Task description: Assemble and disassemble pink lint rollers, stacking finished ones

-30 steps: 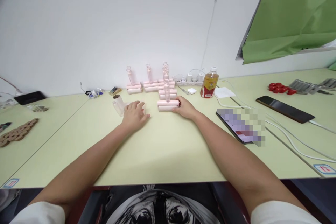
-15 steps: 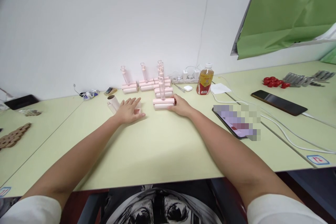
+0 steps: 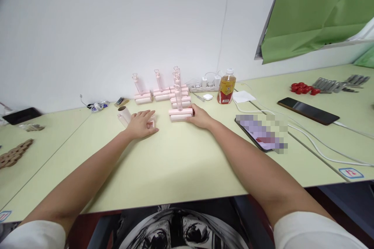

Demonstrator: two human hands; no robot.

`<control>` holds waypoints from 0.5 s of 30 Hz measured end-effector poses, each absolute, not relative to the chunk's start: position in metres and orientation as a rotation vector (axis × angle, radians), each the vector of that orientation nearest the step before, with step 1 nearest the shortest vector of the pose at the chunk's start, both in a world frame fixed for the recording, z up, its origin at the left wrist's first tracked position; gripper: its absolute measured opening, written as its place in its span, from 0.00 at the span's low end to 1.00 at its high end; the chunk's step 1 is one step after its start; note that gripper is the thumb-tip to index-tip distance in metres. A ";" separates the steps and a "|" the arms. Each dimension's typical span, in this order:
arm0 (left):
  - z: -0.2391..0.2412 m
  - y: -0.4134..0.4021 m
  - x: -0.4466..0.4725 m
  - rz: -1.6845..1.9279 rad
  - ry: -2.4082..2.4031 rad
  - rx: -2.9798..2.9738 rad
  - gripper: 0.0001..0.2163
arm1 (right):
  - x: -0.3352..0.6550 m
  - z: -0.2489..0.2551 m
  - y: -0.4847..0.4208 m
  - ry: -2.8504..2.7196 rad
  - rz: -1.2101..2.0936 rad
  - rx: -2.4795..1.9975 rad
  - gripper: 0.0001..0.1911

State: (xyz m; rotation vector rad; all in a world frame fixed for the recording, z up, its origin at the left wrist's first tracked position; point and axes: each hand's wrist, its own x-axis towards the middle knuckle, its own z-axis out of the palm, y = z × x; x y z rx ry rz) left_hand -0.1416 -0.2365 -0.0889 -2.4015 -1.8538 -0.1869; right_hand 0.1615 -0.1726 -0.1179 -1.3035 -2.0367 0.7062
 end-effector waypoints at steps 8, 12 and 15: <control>-0.075 -0.240 -0.144 -0.401 -1.847 -2.454 0.39 | 0.162 -0.122 -0.169 -1.961 0.802 -1.171 0.23; -0.057 -0.253 -0.140 -1.003 -1.885 -2.407 0.32 | 0.154 -0.113 -0.177 -1.883 0.883 -1.016 0.22; -0.050 -0.269 -0.130 -1.527 -1.877 -2.430 0.30 | 0.139 -0.101 -0.198 -1.937 0.850 -0.817 0.22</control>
